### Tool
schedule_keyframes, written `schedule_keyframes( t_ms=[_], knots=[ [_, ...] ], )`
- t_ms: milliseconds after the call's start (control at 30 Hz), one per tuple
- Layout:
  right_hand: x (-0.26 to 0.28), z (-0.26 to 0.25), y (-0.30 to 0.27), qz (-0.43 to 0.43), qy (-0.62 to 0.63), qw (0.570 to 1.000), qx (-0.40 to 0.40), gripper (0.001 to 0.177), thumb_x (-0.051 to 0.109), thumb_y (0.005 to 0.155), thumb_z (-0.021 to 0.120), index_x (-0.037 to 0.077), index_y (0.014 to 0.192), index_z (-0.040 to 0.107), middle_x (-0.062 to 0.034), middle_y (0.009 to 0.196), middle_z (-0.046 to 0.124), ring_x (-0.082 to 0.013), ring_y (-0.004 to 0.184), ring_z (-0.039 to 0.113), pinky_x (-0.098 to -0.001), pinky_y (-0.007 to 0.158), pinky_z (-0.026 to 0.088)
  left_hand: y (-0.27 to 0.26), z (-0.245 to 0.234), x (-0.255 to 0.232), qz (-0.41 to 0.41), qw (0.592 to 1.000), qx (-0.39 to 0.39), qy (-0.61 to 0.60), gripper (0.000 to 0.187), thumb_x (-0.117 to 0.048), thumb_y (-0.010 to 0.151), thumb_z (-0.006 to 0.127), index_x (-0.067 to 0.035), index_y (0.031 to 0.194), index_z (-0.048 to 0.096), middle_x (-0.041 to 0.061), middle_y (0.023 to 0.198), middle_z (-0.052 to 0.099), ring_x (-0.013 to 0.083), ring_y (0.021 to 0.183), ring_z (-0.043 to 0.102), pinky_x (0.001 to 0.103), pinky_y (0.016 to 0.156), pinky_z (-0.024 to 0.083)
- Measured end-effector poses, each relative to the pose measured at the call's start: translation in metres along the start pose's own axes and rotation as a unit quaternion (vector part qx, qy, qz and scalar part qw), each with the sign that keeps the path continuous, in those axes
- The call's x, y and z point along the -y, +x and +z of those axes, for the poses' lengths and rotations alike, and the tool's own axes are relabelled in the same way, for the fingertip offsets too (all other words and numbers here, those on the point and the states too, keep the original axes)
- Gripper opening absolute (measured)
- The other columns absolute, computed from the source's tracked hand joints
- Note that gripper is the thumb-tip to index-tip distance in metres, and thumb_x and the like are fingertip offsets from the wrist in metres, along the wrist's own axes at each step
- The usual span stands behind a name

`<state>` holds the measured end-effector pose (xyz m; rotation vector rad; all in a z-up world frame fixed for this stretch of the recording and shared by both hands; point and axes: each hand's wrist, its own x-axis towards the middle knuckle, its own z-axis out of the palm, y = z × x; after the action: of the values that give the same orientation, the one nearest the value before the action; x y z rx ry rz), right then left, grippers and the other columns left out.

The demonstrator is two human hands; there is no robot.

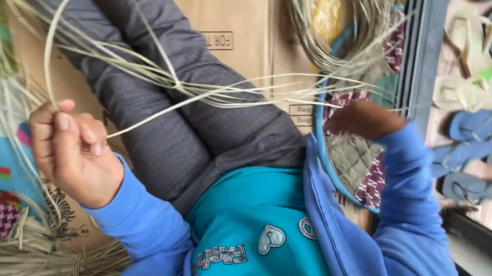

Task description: Weaving long strands of straw or grass together to create a craft item while sitting on the floor.

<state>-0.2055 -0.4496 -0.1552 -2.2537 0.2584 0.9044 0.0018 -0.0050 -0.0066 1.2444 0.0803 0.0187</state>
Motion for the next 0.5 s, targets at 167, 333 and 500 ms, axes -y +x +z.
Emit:
schedule_keyframes(
  t_ms=[167, 333, 500],
  knots=[
    [-0.089, 0.153, 0.042, 0.192, -0.126, 0.966, -0.12, 0.023, 0.033, 0.091, 0.067, 0.014, 0.1, 0.076, -0.0122, 0.098, 0.077, -0.0375, 0.088, 0.073, -0.05, 0.077, 0.059, 0.003, 0.009, 0.017, -0.011, 0.999, 0.044, -0.029, 0.023, -0.01, 0.109, 0.048, -0.006, 0.129, 0.06, 0.003, 0.077, 0.056, 0.0081, 0.059, 0.04, 0.017, 0.058, 0.034],
    [-0.076, 0.163, 0.052, 0.193, -0.034, 0.958, -0.208, 0.028, 0.03, 0.095, 0.063, 0.006, 0.112, 0.063, -0.0187, 0.103, 0.072, -0.0408, 0.091, 0.07, -0.0504, 0.078, 0.056, -0.005, 0.025, 0.004, 0.059, 0.997, -0.031, 0.044, 0.02, -0.019, 0.115, 0.05, -0.01, 0.132, 0.056, 0.004, 0.096, 0.059, 0.0058, 0.063, 0.041, 0.017, 0.053, 0.034],
    [0.008, 0.098, 0.031, -0.023, -0.028, 0.997, -0.072, 0.018, 0.024, 0.092, 0.066, 0.016, 0.103, 0.076, -0.0042, 0.097, 0.079, -0.0277, 0.083, 0.075, -0.0412, 0.079, 0.059, -0.029, 0.041, 0.024, 0.077, 0.995, -0.009, 0.064, 0.003, -0.009, 0.107, 0.058, -0.009, 0.107, 0.056, 0.01, 0.081, 0.065, 0.0114, 0.049, 0.048, 0.021, 0.043, 0.037]
  ],
)
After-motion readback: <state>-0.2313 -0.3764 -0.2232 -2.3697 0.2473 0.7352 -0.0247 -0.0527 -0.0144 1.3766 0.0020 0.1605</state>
